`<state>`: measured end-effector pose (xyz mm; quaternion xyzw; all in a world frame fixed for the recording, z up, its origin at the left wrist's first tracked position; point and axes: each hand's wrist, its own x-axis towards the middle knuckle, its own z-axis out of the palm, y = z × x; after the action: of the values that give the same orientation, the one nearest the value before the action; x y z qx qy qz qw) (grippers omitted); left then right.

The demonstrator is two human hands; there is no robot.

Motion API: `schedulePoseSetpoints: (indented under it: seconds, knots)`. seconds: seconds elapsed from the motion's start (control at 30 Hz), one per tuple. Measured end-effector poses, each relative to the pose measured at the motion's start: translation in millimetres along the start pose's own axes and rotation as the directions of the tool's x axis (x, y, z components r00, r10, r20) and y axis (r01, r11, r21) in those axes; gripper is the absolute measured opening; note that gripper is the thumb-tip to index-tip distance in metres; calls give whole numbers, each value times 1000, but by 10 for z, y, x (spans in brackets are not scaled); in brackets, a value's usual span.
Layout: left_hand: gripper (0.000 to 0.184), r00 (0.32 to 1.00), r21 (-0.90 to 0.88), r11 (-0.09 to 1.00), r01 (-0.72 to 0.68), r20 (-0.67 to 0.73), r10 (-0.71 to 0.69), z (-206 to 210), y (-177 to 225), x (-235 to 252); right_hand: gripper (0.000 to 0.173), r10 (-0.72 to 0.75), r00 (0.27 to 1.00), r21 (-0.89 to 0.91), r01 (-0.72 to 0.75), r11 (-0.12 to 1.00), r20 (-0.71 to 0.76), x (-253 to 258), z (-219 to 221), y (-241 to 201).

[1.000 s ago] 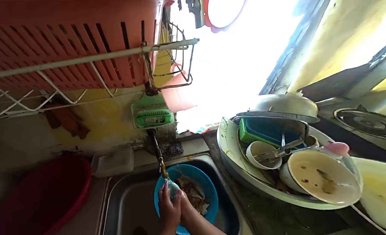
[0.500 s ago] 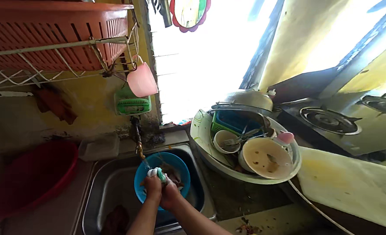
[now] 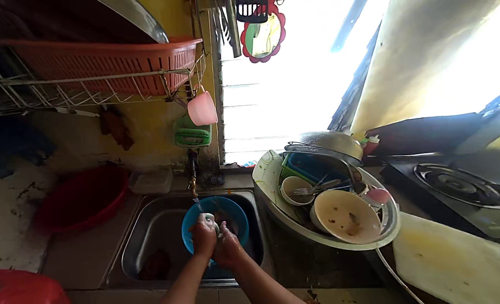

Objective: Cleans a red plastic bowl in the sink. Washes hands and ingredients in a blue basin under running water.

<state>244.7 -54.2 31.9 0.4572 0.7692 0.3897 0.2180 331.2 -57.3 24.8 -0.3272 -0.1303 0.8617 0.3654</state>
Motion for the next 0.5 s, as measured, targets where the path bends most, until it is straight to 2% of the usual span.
schedulePoseSetpoints:
  seconds: [0.07, 0.13, 0.17, 0.2, 0.27, 0.3, 0.33, 0.4, 0.43, 0.5]
  knots:
    - [36, 988, -196, 969, 153, 0, -156, -16, 27, 81, 68, 41, 999, -12, -41, 999, -20, 28, 35, 16]
    - [45, 951, -417, 857, 301, 61, -304, -24, 73, 117, 66, 49, 998, 10, -49, 999, -46, 99, 76, 14]
    - [45, 933, -481, 806, 345, 82, -350, -19, 101, 112, 63, 37, 998, 28, -36, 999, -54, 136, 95, 4]
    - [43, 934, -494, 800, 341, 82, -348, -5, 102, 93, 61, 20, 998, 52, -17, 999, -62, 151, 126, -17]
    - [43, 979, -403, 892, 203, 65, -193, 16, 74, 17, 61, -15, 996, 71, 21, 997, -88, 158, 190, -125]
    - [52, 996, -318, 945, 83, 63, -66, 18, 76, -20, 63, -29, 994, 53, 35, 998, -109, 156, 212, -216]
    - [56, 995, -230, 972, -54, 64, 70, 22, 74, -50, 65, -36, 991, 34, 41, 999, -128, 142, 219, -310]
    - [50, 952, -92, 955, -283, 93, 292, -18, 81, -15, 67, -45, 993, 3, 46, 999, -109, 90, 256, -461]
    - [44, 931, -48, 940, -339, 126, 342, -73, 111, 35, 67, -49, 997, -5, 49, 999, -62, 73, 269, -496]
    - [36, 919, 9, 931, -365, 163, 359, -165, 191, 143, 66, -66, 995, -23, 68, 997, 70, 90, 246, -495]
